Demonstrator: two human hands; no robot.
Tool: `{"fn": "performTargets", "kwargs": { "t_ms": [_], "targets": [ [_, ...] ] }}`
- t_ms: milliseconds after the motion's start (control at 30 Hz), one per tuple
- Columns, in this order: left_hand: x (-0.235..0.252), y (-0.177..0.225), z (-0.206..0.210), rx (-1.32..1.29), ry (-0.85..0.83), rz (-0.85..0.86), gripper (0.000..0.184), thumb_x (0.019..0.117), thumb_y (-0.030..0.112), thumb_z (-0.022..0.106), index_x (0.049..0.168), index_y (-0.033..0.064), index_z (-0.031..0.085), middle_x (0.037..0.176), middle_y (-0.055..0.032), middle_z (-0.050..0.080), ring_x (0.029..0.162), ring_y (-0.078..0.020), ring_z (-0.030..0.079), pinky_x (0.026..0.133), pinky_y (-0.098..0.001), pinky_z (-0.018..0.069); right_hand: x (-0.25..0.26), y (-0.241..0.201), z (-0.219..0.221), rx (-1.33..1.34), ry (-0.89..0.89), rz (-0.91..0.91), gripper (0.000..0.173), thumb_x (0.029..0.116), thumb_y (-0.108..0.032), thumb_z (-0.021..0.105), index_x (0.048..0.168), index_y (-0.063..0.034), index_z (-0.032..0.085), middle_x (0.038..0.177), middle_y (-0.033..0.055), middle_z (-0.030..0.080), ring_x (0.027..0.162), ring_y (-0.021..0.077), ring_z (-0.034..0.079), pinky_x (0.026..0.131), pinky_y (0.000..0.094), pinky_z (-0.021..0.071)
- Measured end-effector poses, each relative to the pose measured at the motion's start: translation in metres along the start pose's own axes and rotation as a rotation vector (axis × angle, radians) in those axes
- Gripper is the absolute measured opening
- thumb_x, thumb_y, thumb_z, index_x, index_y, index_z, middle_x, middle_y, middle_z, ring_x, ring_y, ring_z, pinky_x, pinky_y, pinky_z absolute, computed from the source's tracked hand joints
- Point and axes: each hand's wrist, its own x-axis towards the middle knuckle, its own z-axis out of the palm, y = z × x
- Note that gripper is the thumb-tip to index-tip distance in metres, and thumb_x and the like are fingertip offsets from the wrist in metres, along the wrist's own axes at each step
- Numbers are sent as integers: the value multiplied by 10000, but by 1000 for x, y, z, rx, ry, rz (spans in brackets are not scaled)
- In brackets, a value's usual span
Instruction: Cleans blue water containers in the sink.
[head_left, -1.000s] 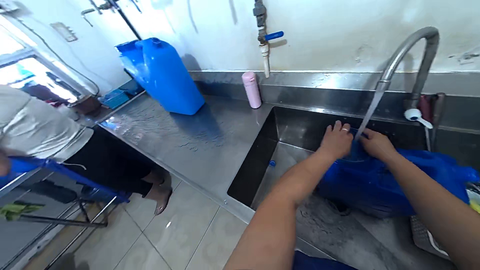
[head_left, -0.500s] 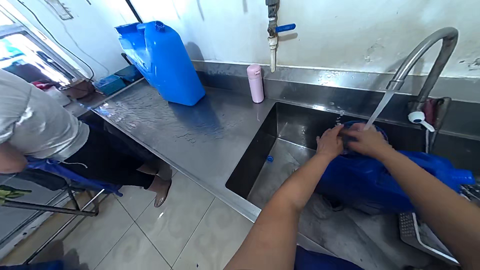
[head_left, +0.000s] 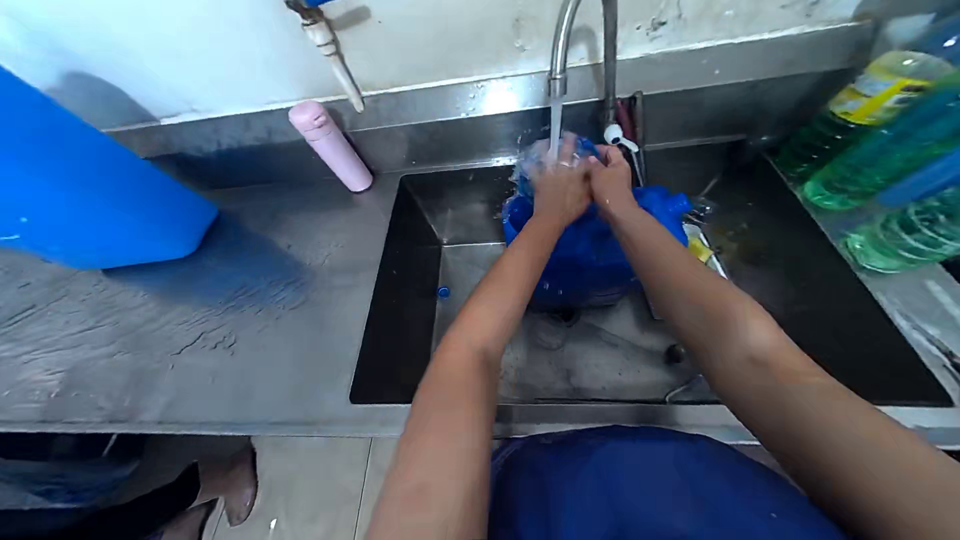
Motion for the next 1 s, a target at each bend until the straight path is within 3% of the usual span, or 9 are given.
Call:
{"fn": "performTargets", "kwargs": {
  "t_ms": [67, 233, 367, 467, 567, 667, 800, 900, 1000],
  "targets": [
    [-2, -6, -4, 87, -154, 206, 432, 1086, 199, 429, 1454, 10, 550, 1587, -234, 410, 1493, -423, 341, 1212, -579, 268, 7, 18, -6, 216, 32, 118, 330, 1073, -51, 436, 1378, 52, 508, 1253, 186, 587, 1080, 200, 598, 940, 363, 503],
    [-6, -21, -16, 204, -95, 41, 444, 1044, 241, 501, 1376, -41, 585, 1482, -284, 494, 1415, -495, 397, 1157, -625, 310, -10, 20, 27, 315, 29, 127, 383, 1084, -70, 431, 1441, 68, 456, 1360, 253, 566, 1199, 276, 590, 1012, 416, 488],
    [-25, -7, -46, 226, 30, 145, 396, 993, 160, 569, 1340, -18, 636, 1529, -252, 473, 1487, -467, 322, 1203, -673, 165, 12, 32, 30, 555, 23, 296, 368, 1119, -140, 332, 1445, -14, 444, 1290, 178, 572, 1109, 234, 604, 929, 412, 530],
    [-34, 4, -64, -283, 257, -260, 573, 975, 58, 547, 1526, -19, 410, 1550, -312, 372, 1438, -427, 392, 1156, -512, 379, 13, 13, 29, 238, -265, 299, 445, 1101, -169, 441, 1493, 38, 393, 1440, 262, 492, 1267, 342, 527, 1039, 493, 458],
    [-38, -21, -38, -830, 443, -609, 454, 1007, 25, 460, 1458, -25, 452, 1383, -255, 533, 1204, -324, 565, 965, -490, 503, 59, -4, 31, -420, -500, 60, 503, 1064, -320, 570, 1401, 52, 550, 1388, 317, 566, 1313, 442, 539, 1100, 618, 401],
    [-28, -29, -1, -1186, 448, -723, 436, 1035, -4, 389, 1468, 23, 432, 1290, -204, 570, 1038, -271, 596, 846, -448, 522, 49, -49, 13, -654, -504, -124, 486, 1035, -269, 610, 1422, 12, 524, 1406, 294, 552, 1313, 448, 543, 1069, 640, 424],
    [4, -18, 13, -843, 389, -574, 367, 1046, 30, 494, 1400, -55, 544, 1298, -254, 633, 1190, -305, 612, 1031, -453, 475, -13, -23, 2, -414, -139, -434, 480, 1010, 16, 495, 1484, 77, 446, 1560, 314, 385, 1368, 445, 507, 1085, 527, 480],
    [22, -15, -14, -554, 321, -476, 321, 1041, 59, 499, 1318, -4, 647, 1232, -226, 683, 1196, -348, 622, 1038, -540, 455, -17, 32, 4, -154, 45, -214, 594, 1019, 64, 370, 1585, 98, 191, 1632, 308, 278, 1502, 396, 357, 1213, 478, 339],
    [4, 2, -42, -564, 339, -399, 302, 1017, 89, 595, 1290, -36, 628, 1226, -230, 662, 1137, -314, 635, 998, -488, 489, -2, 56, 14, 105, -48, -47, 626, 1018, 49, 449, 1603, 13, 231, 1511, 302, 470, 1338, 383, 549, 1093, 506, 462]
  ]
}}
